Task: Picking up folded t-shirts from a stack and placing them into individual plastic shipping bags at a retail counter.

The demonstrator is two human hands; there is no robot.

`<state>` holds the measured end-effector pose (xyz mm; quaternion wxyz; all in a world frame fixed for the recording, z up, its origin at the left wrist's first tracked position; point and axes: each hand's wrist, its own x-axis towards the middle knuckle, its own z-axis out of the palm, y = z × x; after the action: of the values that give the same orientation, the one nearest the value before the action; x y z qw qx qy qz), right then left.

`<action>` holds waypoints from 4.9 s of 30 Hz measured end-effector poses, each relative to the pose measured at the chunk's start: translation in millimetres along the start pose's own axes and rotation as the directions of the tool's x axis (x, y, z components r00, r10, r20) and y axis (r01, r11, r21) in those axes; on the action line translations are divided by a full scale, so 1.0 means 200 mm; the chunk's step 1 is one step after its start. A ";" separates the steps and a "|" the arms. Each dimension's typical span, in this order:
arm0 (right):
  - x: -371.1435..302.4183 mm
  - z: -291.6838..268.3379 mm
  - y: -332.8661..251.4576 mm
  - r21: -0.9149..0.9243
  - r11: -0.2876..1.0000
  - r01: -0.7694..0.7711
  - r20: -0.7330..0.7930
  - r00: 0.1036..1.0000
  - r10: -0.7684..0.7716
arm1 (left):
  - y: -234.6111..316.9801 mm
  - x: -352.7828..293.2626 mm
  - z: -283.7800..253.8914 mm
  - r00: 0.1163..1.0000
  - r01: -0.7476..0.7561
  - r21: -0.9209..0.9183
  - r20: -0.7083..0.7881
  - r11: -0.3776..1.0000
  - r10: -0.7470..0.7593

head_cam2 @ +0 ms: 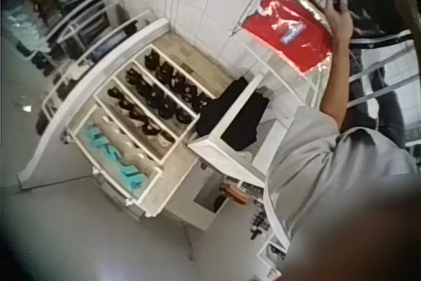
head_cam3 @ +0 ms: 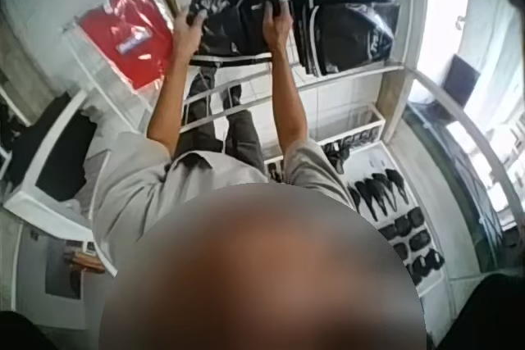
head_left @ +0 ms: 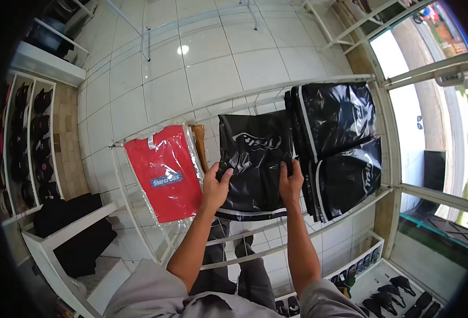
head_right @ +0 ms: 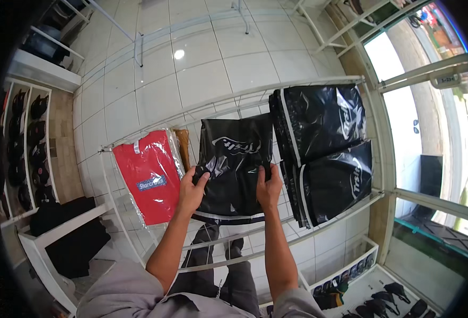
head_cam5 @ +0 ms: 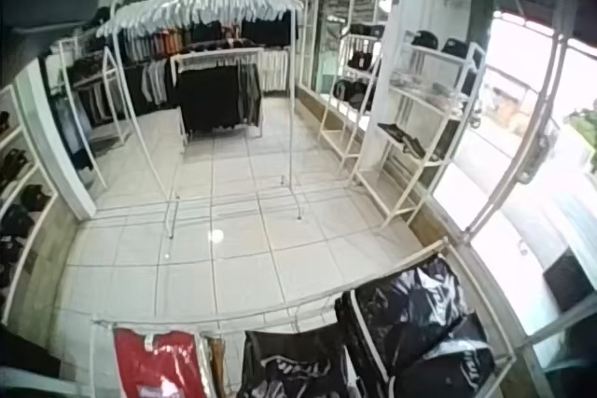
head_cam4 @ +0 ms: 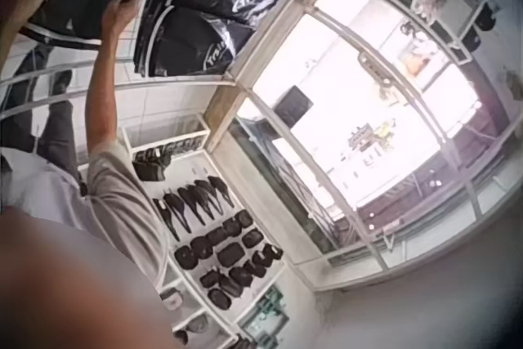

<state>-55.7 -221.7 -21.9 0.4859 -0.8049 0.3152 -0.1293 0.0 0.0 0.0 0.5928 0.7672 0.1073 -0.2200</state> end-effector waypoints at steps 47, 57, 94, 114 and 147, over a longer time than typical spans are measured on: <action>0.13 0.06 0.97 -0.327 0.927 -0.187 0.334 0.894 0.298 | -1.10 -0.12 0.50 0.770 0.307 -0.126 -0.550 0.943 -0.324; 0.03 0.04 1.03 -0.232 0.931 -0.282 0.302 0.889 0.345 | -1.16 -0.15 0.48 0.767 0.294 -0.169 -0.546 0.941 -0.338; -2.04 -0.33 -0.68 0.430 0.900 0.071 0.825 0.373 -0.423 | -0.98 -2.78 -0.78 0.499 -0.246 -0.220 -0.864 0.944 -0.071; -3.84 0.22 -1.29 0.500 0.865 0.030 0.803 -0.391 -0.451 | -1.23 -4.11 -1.31 0.003 -0.479 -0.408 -0.886 0.778 -0.463; -5.79 2.10 -2.55 0.607 0.792 -0.064 0.567 -0.664 -0.488 | -1.73 -4.57 -3.88 -0.312 -0.439 -0.114 -0.911 0.891 -0.270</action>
<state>-534.0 973.3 323.7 0.5488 -0.4276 -0.5489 0.4633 -788.5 925.0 281.5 0.4217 0.4725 0.5249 0.5687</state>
